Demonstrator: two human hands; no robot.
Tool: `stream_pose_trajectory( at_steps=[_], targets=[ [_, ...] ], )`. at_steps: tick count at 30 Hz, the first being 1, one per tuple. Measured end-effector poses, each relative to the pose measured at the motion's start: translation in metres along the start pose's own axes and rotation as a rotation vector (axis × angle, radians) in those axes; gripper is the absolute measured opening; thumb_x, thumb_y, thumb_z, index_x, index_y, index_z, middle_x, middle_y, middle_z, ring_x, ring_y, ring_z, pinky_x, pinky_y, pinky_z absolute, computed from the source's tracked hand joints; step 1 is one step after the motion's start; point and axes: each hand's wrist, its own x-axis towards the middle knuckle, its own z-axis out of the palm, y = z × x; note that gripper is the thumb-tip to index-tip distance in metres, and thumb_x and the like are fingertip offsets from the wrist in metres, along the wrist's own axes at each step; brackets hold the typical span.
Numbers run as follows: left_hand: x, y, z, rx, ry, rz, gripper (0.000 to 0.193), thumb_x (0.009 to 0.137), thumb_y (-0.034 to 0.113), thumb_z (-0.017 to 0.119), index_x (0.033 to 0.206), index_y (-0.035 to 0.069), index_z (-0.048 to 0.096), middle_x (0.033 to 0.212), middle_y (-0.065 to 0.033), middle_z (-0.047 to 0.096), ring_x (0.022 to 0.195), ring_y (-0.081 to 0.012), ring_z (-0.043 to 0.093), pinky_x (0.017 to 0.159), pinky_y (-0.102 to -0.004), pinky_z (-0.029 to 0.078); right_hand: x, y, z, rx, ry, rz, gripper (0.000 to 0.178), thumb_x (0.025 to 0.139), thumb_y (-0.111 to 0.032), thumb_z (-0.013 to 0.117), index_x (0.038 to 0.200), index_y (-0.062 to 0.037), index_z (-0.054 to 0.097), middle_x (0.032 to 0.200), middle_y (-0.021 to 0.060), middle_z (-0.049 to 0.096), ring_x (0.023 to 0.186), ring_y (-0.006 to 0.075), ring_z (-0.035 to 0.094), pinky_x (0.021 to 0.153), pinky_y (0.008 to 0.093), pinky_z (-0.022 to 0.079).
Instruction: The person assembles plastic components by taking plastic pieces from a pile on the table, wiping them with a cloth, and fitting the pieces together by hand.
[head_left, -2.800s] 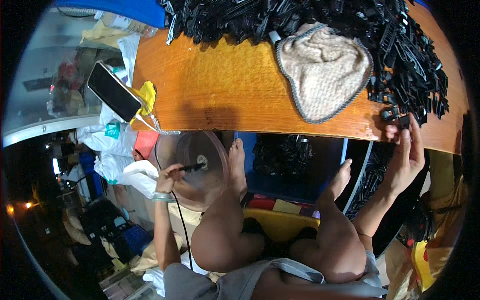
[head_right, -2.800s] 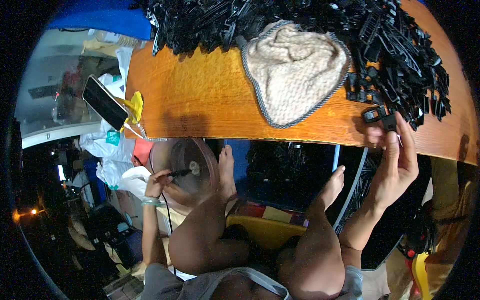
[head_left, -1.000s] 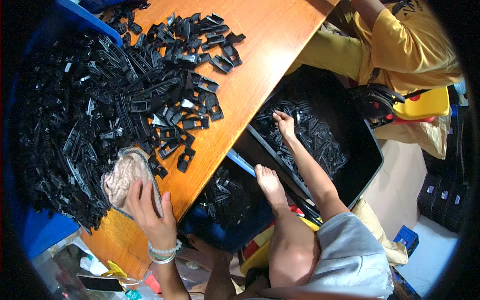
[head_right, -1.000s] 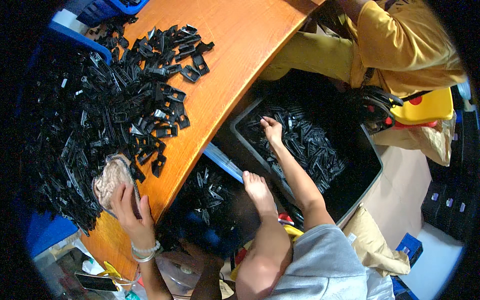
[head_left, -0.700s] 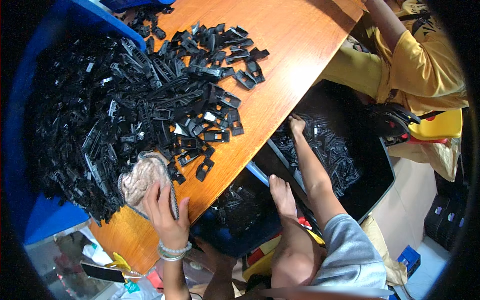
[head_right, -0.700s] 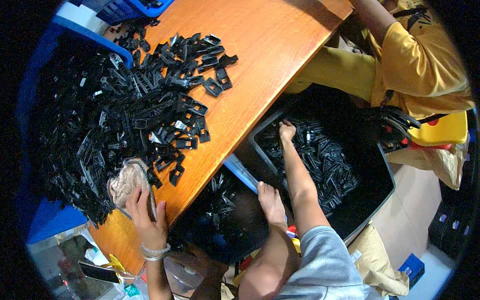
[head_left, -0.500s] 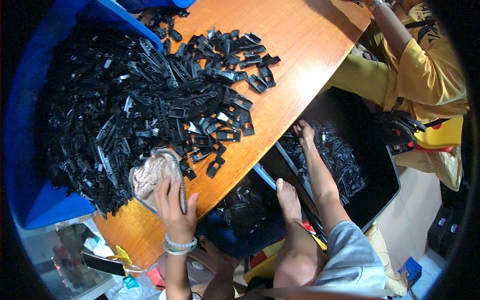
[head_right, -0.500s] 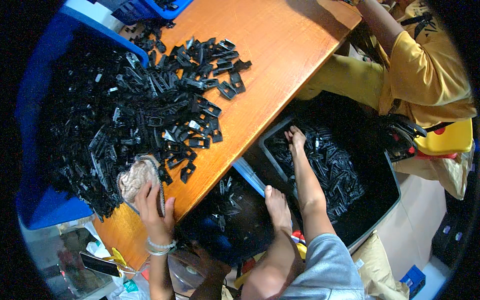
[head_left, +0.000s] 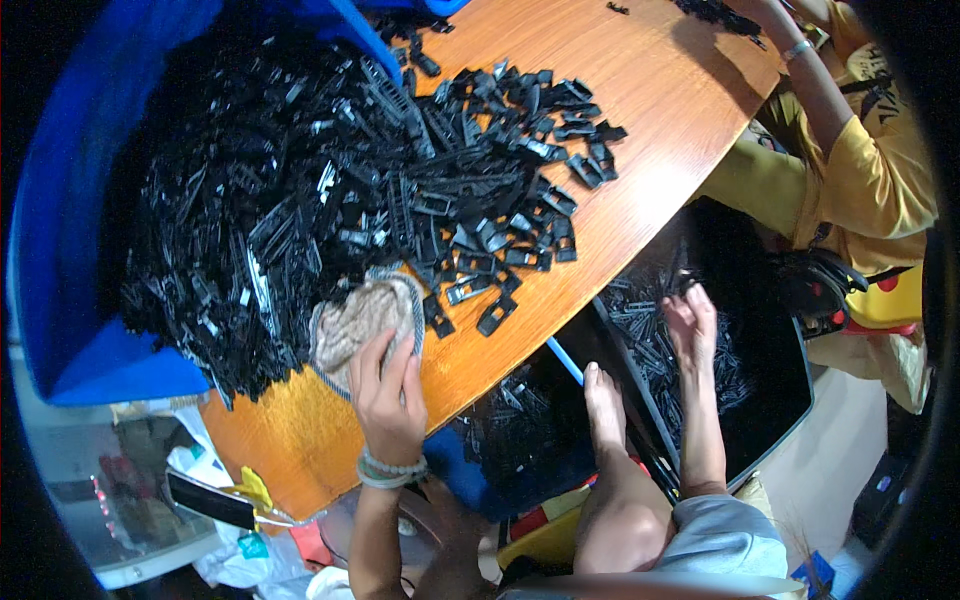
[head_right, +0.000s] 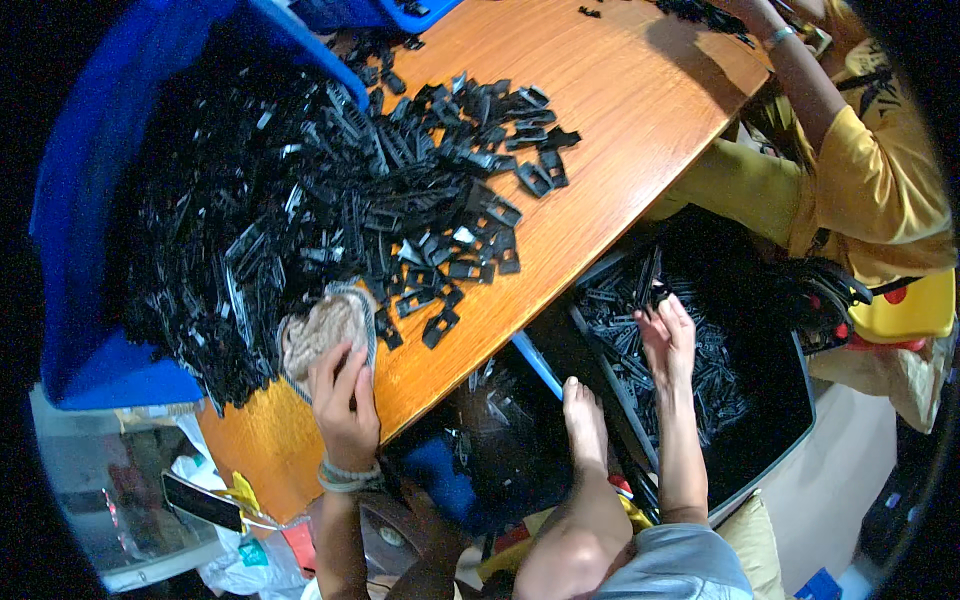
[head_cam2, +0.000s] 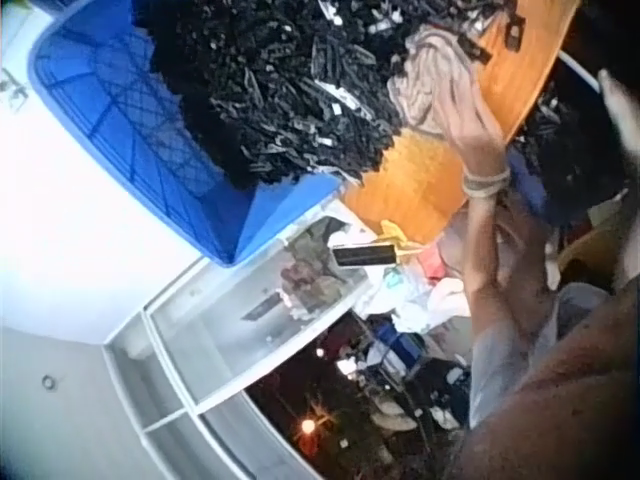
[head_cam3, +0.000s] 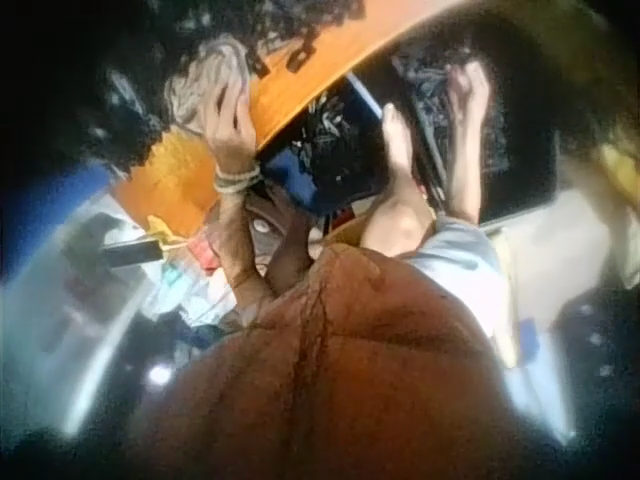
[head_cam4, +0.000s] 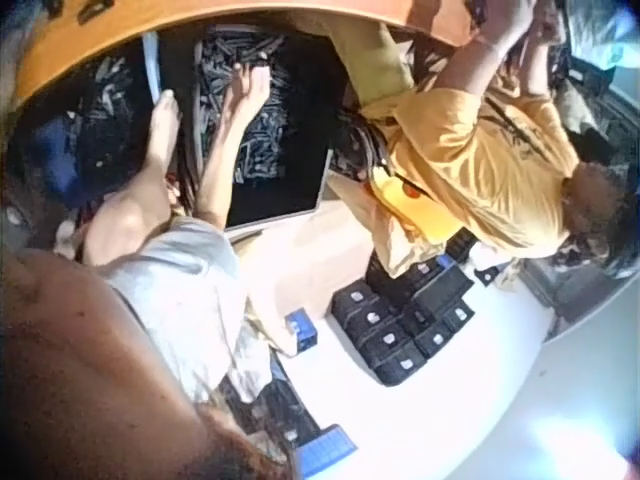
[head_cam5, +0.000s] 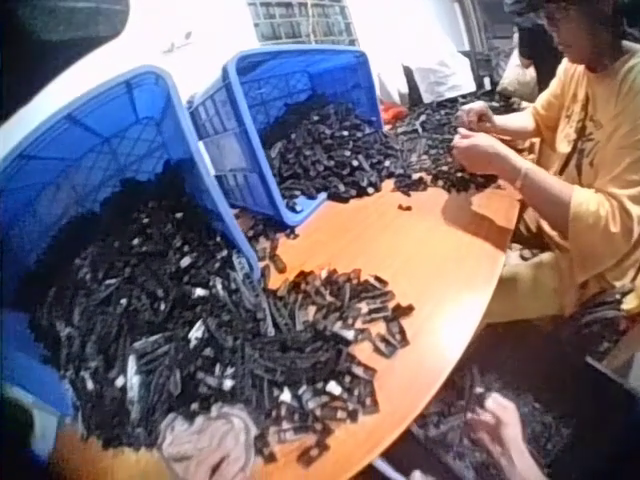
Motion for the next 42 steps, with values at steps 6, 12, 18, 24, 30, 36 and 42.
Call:
stream_pose_trajectory(
  at_steps=[6, 12, 18, 24, 30, 36, 42],
  targets=[
    [0.009, -0.018, -0.007, 0.075, 0.028, 0.032, 0.024, 0.086, 0.003, 0.062, 0.11, 0.003, 0.068, 0.115, -0.0169, 0.061, 0.105, -0.0346, 0.057, 0.093, -0.0424, 0.043, -0.049, -0.043, 0.183, -0.879, -0.939, -0.699, 0.032, 0.082, -0.014, 0.067, 0.11, 0.0006, 0.066, 0.12, 0.0154, 0.058, 0.099, 0.0257, 0.059, 0.083, 0.0358, 0.048],
    [0.017, -0.038, -0.031, -0.123, -0.056, -0.067, 0.022, 0.087, 0.002, 0.061, 0.107, 0.002, 0.069, 0.115, -0.0173, 0.063, 0.106, -0.0309, 0.06, 0.093, -0.039, 0.046, -0.058, 0.022, 0.259, -1.222, -1.454, -0.837, 0.025, 0.08, -0.016, 0.057, 0.096, 0.0017, 0.065, 0.121, 0.0168, 0.056, 0.116, 0.0287, 0.051, 0.097, 0.0434, 0.038],
    [-0.005, -0.018, -0.048, -0.19, 0.046, 0.07, 0.028, 0.079, -0.002, 0.067, 0.107, -0.002, 0.067, 0.108, -0.0173, 0.066, 0.098, -0.0326, 0.062, 0.091, -0.0387, 0.048, -0.055, 0.025, 0.239, -1.017, -1.171, -0.76, 0.025, 0.077, -0.008, 0.067, 0.1, 0.0006, 0.065, 0.119, 0.0173, 0.058, 0.11, 0.0316, 0.056, 0.094, 0.0419, 0.044],
    [-0.005, 0.002, -0.025, -0.168, -0.003, 0.052, 0.027, 0.072, -0.001, 0.073, 0.099, -0.002, 0.066, 0.092, -0.0139, 0.062, 0.084, -0.0335, 0.058, 0.077, -0.0398, 0.049, -0.058, 0.01, 0.223, -1.06, -0.889, -0.546, 0.028, 0.079, -0.003, 0.071, 0.107, 0.0011, 0.066, 0.097, 0.0131, 0.062, 0.086, 0.0285, 0.062, 0.073, 0.035, 0.051],
    [-0.006, 0.009, -0.015, -0.345, -0.001, 0.015, 0.025, 0.068, -0.002, 0.076, 0.092, -0.001, 0.068, 0.09, -0.0101, 0.06, 0.081, -0.0261, 0.058, 0.071, -0.035, 0.049, -0.051, 0.002, 0.23, -1.187, -1.119, -0.449, 0.032, 0.077, -0.006, 0.074, 0.108, -0.0028, 0.07, 0.092, 0.0092, 0.059, 0.086, 0.0257, 0.058, 0.076, 0.0353, 0.048],
    [-0.017, 0.001, -0.017, -0.348, -0.058, -0.065, 0.024, 0.07, 0.0, 0.077, 0.093, -0.002, 0.07, 0.087, -0.0087, 0.059, 0.078, -0.0238, 0.055, 0.068, -0.0329, 0.047, -0.048, 0.007, 0.238, -1.179, -1.141, -0.35, 0.03, 0.079, -0.007, 0.072, 0.108, -0.0028, 0.07, 0.092, 0.0088, 0.059, 0.086, 0.0248, 0.058, 0.076, 0.0353, 0.048],
    [-0.011, 0.003, -0.017, -0.439, -0.093, -0.082, 0.023, 0.072, 0.002, 0.077, 0.093, -0.003, 0.07, 0.086, -0.0091, 0.058, 0.079, -0.023, 0.054, 0.069, -0.0324, 0.046, -0.052, 0.001, 0.23, -1.141, -1.096, -0.355, 0.029, 0.077, -0.007, 0.075, 0.106, -0.0045, 0.072, 0.094, 0.0078, 0.061, 0.087, 0.0245, 0.057, 0.078, 0.0353, 0.046]
  ],
)
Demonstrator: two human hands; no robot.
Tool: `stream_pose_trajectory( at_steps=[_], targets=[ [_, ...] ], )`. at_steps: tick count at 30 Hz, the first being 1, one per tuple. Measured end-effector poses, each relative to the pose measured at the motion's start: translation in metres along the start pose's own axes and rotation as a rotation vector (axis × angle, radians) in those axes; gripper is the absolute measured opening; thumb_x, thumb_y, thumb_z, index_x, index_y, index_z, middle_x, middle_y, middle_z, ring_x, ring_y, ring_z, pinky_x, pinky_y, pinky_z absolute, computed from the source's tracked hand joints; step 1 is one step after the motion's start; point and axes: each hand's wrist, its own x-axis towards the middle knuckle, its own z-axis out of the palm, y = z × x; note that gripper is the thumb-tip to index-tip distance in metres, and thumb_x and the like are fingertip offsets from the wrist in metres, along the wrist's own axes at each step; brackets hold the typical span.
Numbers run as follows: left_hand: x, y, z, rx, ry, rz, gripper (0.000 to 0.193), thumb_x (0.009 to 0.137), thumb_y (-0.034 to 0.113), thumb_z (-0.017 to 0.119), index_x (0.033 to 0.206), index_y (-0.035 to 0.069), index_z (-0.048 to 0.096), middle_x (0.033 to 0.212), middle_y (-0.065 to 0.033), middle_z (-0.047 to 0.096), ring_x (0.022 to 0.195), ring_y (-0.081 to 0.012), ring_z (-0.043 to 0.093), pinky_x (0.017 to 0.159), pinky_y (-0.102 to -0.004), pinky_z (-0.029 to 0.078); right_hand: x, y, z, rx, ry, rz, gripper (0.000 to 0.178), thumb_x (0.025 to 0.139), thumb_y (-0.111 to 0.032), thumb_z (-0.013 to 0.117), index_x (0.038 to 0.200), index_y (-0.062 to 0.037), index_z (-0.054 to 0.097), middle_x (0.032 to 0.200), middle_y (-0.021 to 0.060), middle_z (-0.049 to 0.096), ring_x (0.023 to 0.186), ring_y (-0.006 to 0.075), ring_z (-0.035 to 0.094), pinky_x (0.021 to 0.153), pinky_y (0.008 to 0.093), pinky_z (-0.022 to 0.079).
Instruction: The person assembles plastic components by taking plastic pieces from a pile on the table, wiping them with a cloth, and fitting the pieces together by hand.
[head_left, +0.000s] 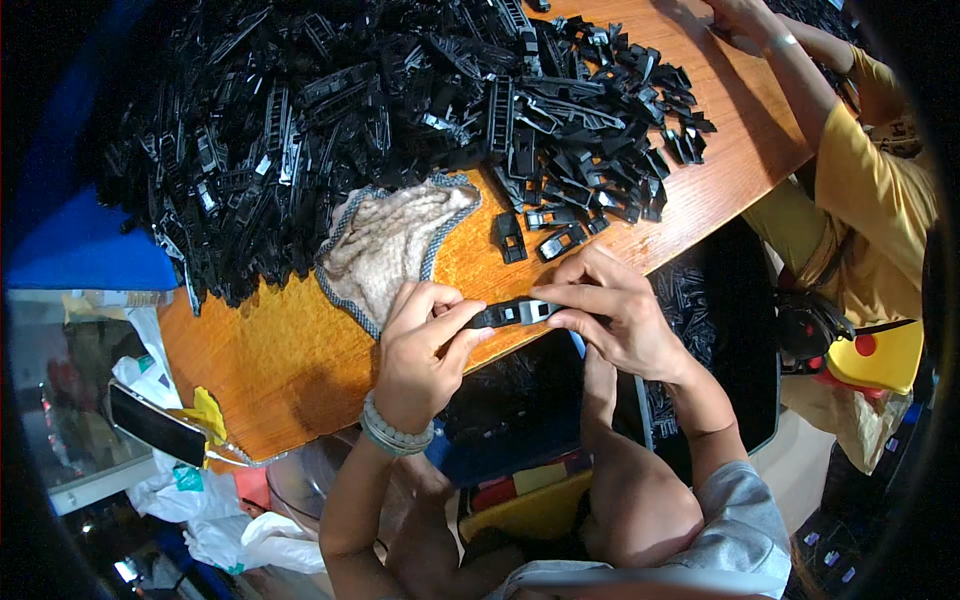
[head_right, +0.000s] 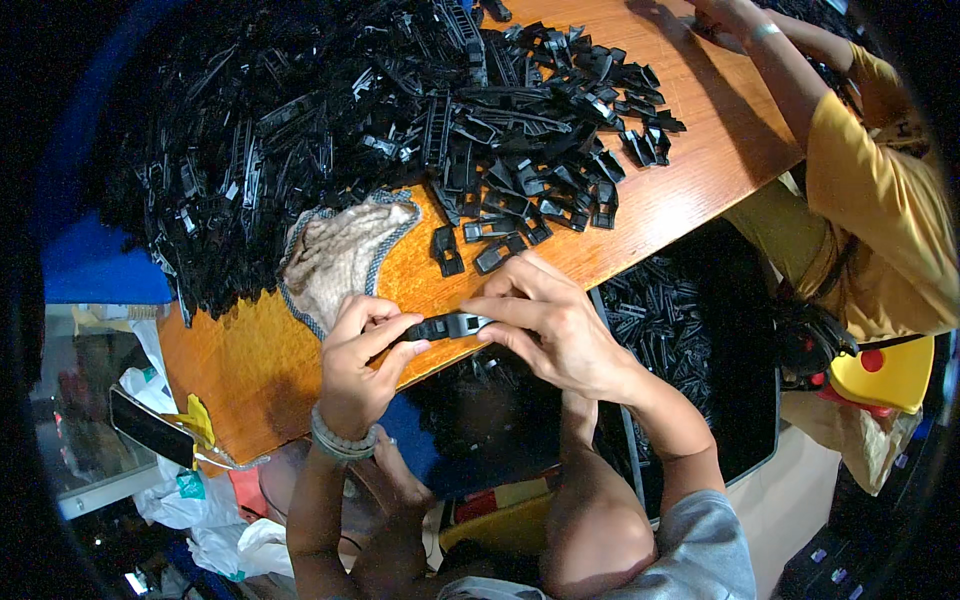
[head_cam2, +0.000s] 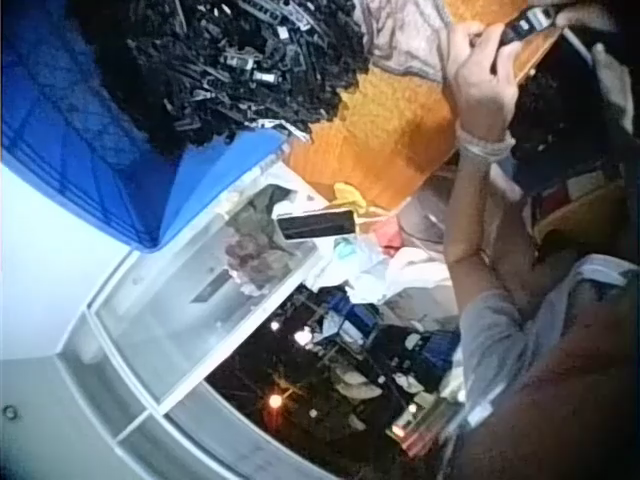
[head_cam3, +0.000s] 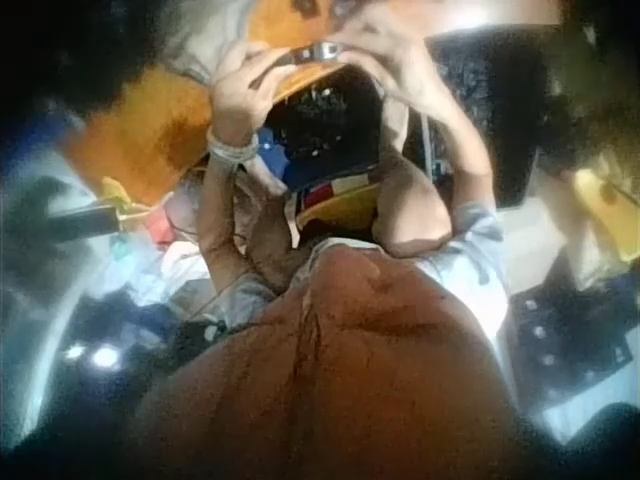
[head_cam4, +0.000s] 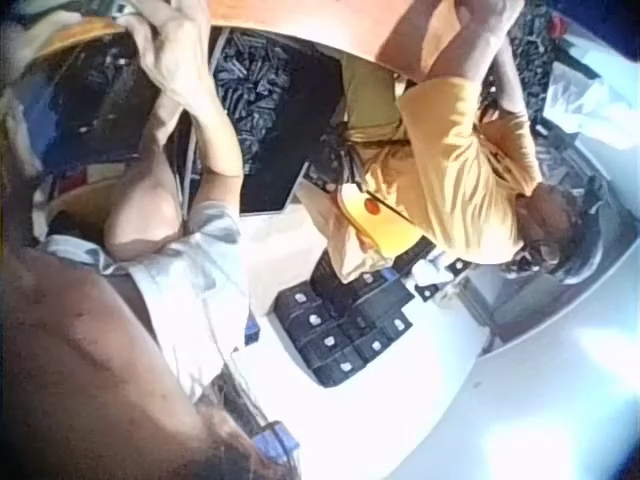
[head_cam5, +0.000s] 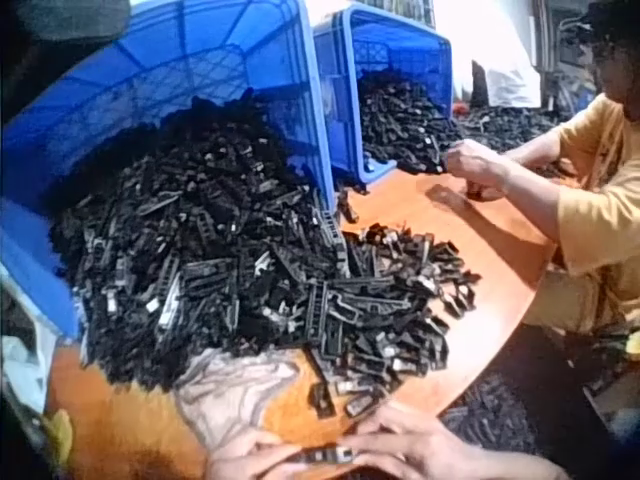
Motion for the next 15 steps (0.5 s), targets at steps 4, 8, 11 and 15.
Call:
stream_pose_trajectory(
  at_steps=[4, 8, 11, 15],
  targets=[
    [0.0, -0.004, -0.002, -0.004, -0.024, 0.017, 0.022, 0.073, 0.003, 0.077, 0.093, -0.002, 0.07, 0.085, -0.009, 0.058, 0.079, -0.0227, 0.053, 0.07, -0.0326, 0.045, 0.009, 0.0, 0.004, 0.019, -0.022, -0.072, 0.028, 0.075, -0.005, 0.075, 0.102, -0.0023, 0.071, 0.092, 0.0094, 0.06, 0.087, 0.0261, 0.057, 0.076, 0.0354, 0.047],
    [-0.001, -0.005, -0.001, -0.021, -0.024, 0.022, 0.022, 0.073, 0.003, 0.077, 0.093, -0.002, 0.07, 0.085, -0.0089, 0.058, 0.079, -0.023, 0.053, 0.07, -0.0331, 0.045, 0.0, -0.001, -0.001, -0.018, -0.005, 0.021, 0.03, 0.076, -0.005, 0.074, 0.106, -0.0026, 0.072, 0.093, 0.0091, 0.061, 0.09, 0.0246, 0.056, 0.08, 0.0347, 0.045],
    [0.001, -0.005, -0.002, -0.015, -0.018, 0.033, 0.021, 0.073, 0.003, 0.076, 0.092, -0.002, 0.07, 0.085, -0.0088, 0.058, 0.078, -0.0237, 0.053, 0.07, -0.0341, 0.045, 0.009, -0.004, 0.003, -0.031, -0.039, -0.028, 0.031, 0.075, -0.005, 0.074, 0.106, -0.0017, 0.072, 0.092, 0.0094, 0.061, 0.089, 0.0248, 0.056, 0.079, 0.0351, 0.046],
    [0.001, 0.001, 0.002, -0.008, -0.014, 0.101, 0.02, 0.072, 0.002, 0.076, 0.091, -0.002, 0.07, 0.085, -0.0086, 0.058, 0.078, -0.0247, 0.053, 0.07, -0.0356, 0.045, 0.007, -0.005, 0.016, -0.098, 0.002, -0.138, 0.027, 0.075, -0.013, 0.075, 0.101, -0.0065, 0.073, 0.092, 0.0065, 0.059, 0.089, 0.0264, 0.054, 0.077, 0.0366, 0.04]
  ],
)
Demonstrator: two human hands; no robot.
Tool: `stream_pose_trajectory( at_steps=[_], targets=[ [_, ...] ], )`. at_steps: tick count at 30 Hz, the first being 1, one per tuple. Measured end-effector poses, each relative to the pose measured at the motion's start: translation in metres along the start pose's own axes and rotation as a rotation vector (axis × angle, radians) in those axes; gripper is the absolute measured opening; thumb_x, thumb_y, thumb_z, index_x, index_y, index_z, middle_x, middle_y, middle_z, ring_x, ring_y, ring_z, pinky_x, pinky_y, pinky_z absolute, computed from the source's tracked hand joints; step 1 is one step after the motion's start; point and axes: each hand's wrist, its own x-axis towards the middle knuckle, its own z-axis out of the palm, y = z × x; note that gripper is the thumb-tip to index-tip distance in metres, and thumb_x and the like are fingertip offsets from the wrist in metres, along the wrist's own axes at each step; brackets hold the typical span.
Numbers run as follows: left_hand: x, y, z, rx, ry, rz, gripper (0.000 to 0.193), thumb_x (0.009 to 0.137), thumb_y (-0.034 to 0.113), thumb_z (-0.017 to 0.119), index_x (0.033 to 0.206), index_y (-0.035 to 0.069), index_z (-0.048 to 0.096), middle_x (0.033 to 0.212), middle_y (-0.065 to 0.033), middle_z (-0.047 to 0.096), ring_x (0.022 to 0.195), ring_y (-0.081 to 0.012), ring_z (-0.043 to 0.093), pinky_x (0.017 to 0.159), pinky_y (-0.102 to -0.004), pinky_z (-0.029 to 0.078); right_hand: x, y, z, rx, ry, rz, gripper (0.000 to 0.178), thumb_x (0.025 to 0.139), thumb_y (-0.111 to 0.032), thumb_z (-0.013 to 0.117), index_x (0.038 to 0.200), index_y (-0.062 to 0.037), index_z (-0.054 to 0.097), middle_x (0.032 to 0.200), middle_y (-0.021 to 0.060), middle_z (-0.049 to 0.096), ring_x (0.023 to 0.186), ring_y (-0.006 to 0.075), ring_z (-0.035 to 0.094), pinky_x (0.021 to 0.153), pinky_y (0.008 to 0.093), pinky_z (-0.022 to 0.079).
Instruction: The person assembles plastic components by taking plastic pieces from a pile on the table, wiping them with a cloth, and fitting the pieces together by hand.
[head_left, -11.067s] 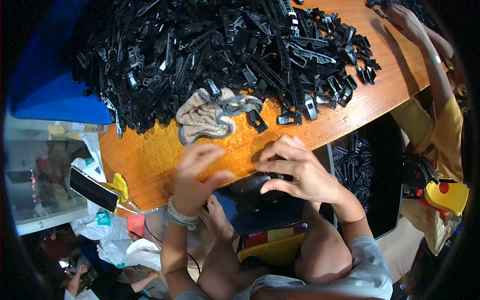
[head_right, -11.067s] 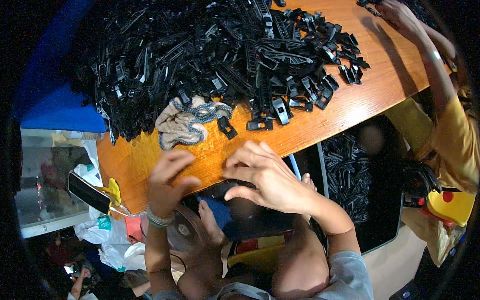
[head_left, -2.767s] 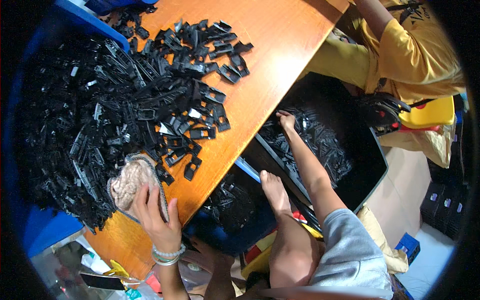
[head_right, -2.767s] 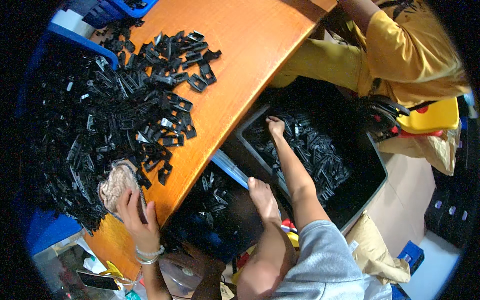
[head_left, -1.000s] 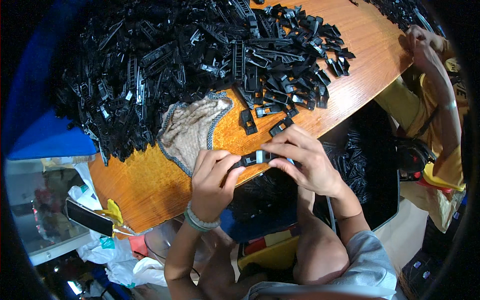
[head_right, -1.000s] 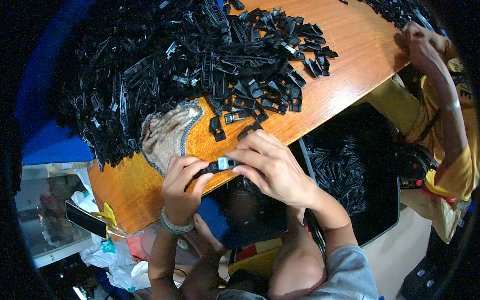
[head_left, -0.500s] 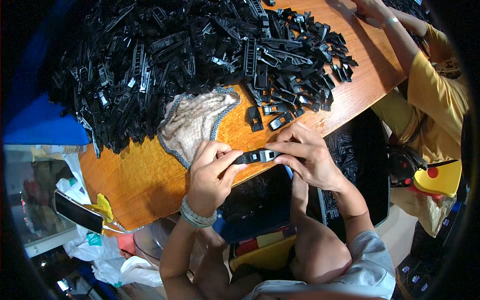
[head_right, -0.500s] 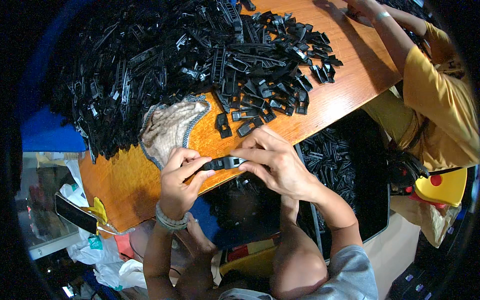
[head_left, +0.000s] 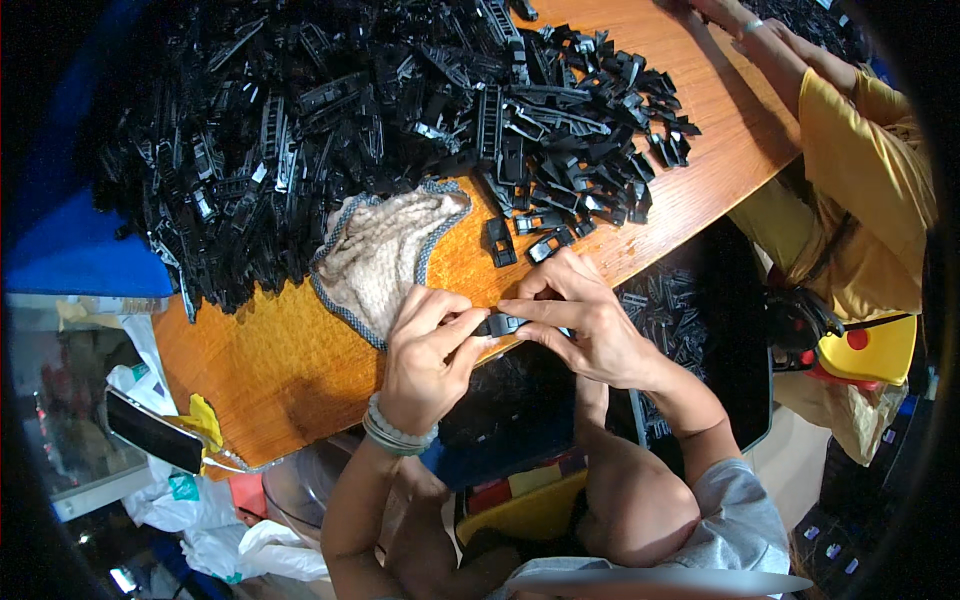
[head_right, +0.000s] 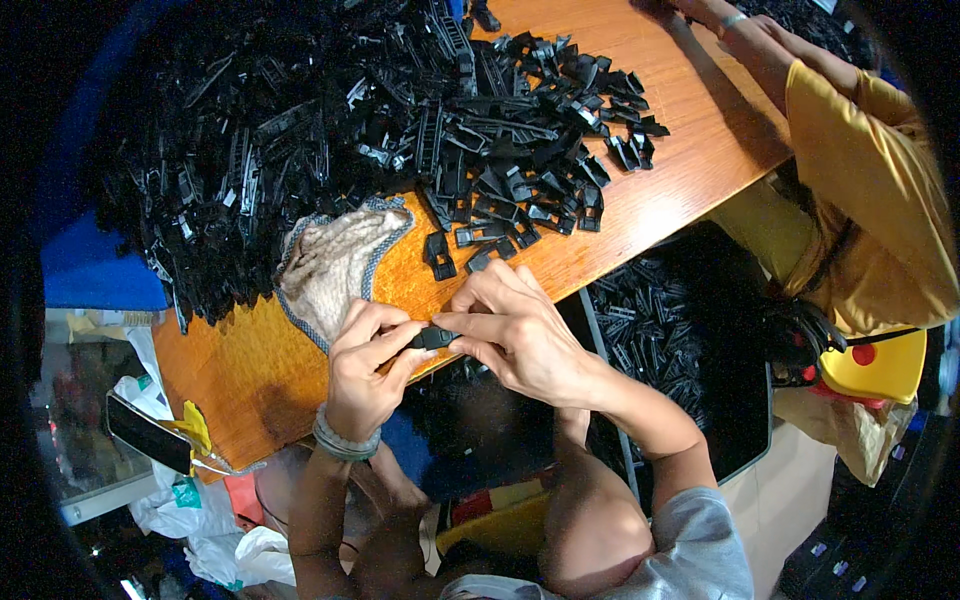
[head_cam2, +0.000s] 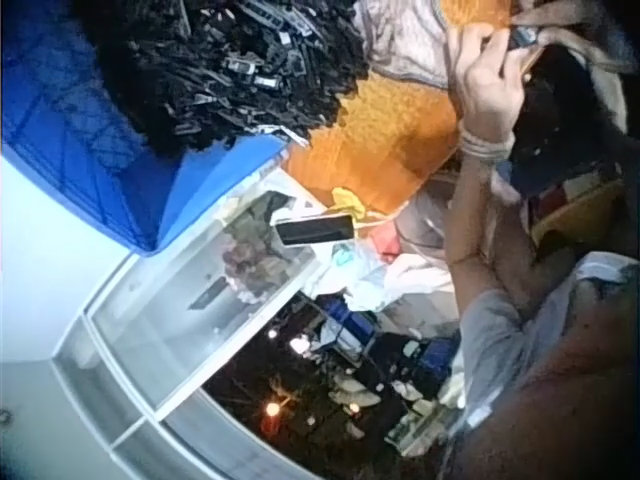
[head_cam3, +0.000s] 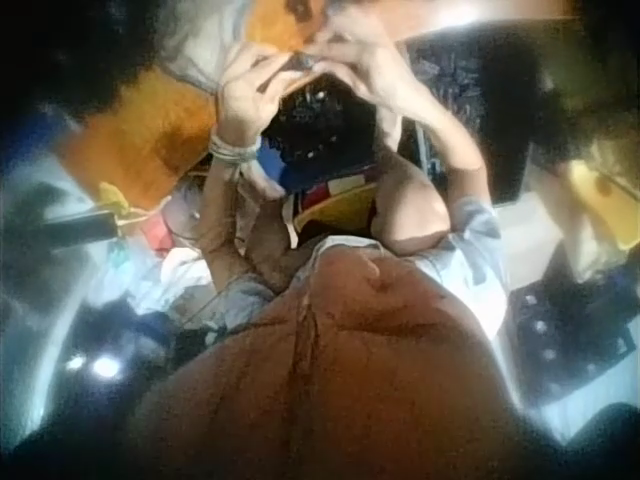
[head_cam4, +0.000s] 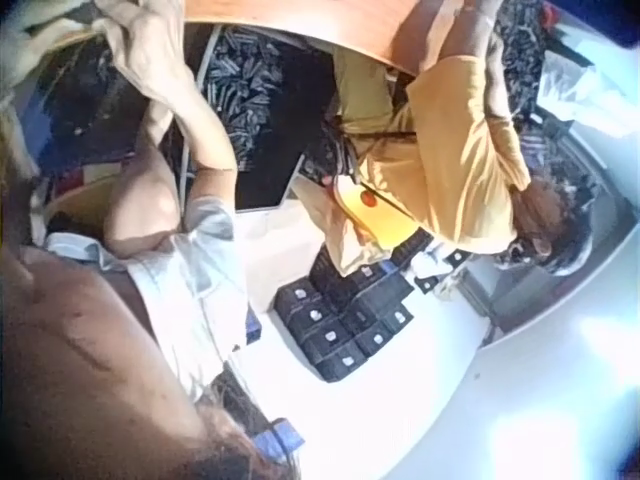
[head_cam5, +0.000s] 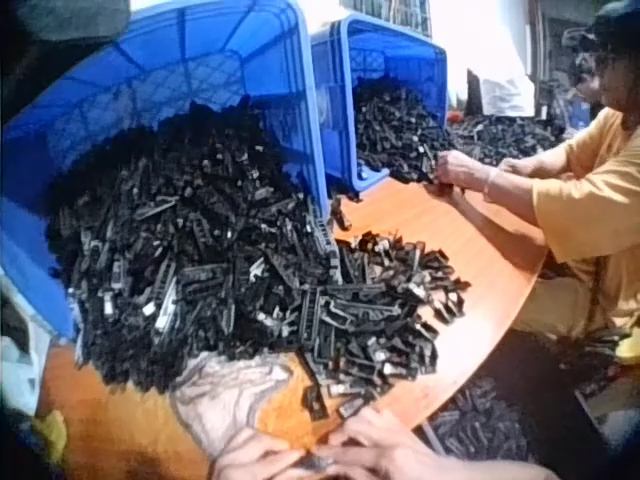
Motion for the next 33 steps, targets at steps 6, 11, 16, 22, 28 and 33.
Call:
stream_pose_trajectory(
  at_steps=[6, 11, 16, 22, 28, 33],
  targets=[
    [0.003, -0.007, -0.023, -0.149, -0.173, -0.041, 0.042, 0.066, 0.023, 0.087, 0.097, -0.001, 0.072, 0.093, -0.0084, 0.064, 0.089, -0.0207, 0.058, 0.076, -0.0293, 0.047, -0.025, -0.006, 0.006, 0.085, -0.051, -0.078, 0.03, 0.078, -0.013, 0.075, 0.106, -0.0036, 0.069, 0.095, 0.0081, 0.058, 0.088, 0.025, 0.057, 0.074, 0.0361, 0.045],
    [0.045, 0.001, -0.04, 0.079, 0.114, -0.07, 0.029, 0.075, 0.011, 0.079, 0.1, 0.0, 0.07, 0.092, -0.0098, 0.063, 0.087, -0.0228, 0.059, 0.075, -0.0291, 0.048, -0.024, -0.019, 0.006, 0.163, -0.106, -0.132, 0.026, 0.08, -0.01, 0.072, 0.102, 0.0014, 0.067, 0.095, 0.0112, 0.059, 0.085, 0.0242, 0.064, 0.072, 0.0365, 0.055],
    [0.126, 0.003, -0.002, 0.539, 0.223, 0.295, 0.02, 0.08, 0.014, 0.073, 0.092, -0.001, 0.066, 0.085, -0.0119, 0.061, 0.083, -0.0284, 0.056, 0.075, -0.0386, 0.048, -0.006, 0.003, -0.019, -0.228, 0.323, -0.06, 0.024, 0.075, 0.0, 0.07, 0.099, -0.0011, 0.065, 0.096, 0.011, 0.06, 0.083, 0.028, 0.059, 0.071, 0.0358, 0.049],
    [0.149, -0.003, 0.018, 0.692, 0.237, 0.111, 0.042, 0.074, 0.014, 0.078, 0.11, 0.001, 0.062, 0.089, -0.014, 0.066, 0.087, -0.0319, 0.061, 0.079, -0.0408, 0.049, 0.006, 0.025, -0.018, -0.273, 0.245, 0.019, 0.02, 0.073, -0.001, 0.071, 0.092, -0.0037, 0.065, 0.099, 0.0086, 0.057, 0.09, 0.0258, 0.055, 0.077, 0.0362, 0.045],
    [0.11, 0.017, 0.013, 0.394, 0.225, 0.044, 0.048, 0.074, 0.002, 0.075, 0.118, 0.0, 0.056, 0.092, -0.0137, 0.061, 0.088, -0.0313, 0.059, 0.078, -0.0414, 0.049, -0.003, 0.029, -0.02, -0.153, 0.332, -0.003, 0.018, 0.075, 0.0, 0.071, 0.09, -0.0027, 0.062, 0.107, 0.011, 0.06, 0.091, 0.0282, 0.057, 0.079, 0.0366, 0.047],
    [0.07, 0.034, -0.003, 0.282, 0.192, -0.058, 0.048, 0.072, -0.001, 0.075, 0.118, -0.003, 0.06, 0.084, -0.0089, 0.054, 0.059, -0.0163, 0.047, 0.056, -0.0295, 0.043, -0.013, 0.019, -0.012, 0.251, 0.522, 0.138, 0.03, 0.084, 0.003, 0.064, 0.114, -0.0005, 0.06, 0.096, 0.0115, 0.061, 0.075, 0.0189, 0.057, 0.067, 0.0281, 0.047]
  ],
)
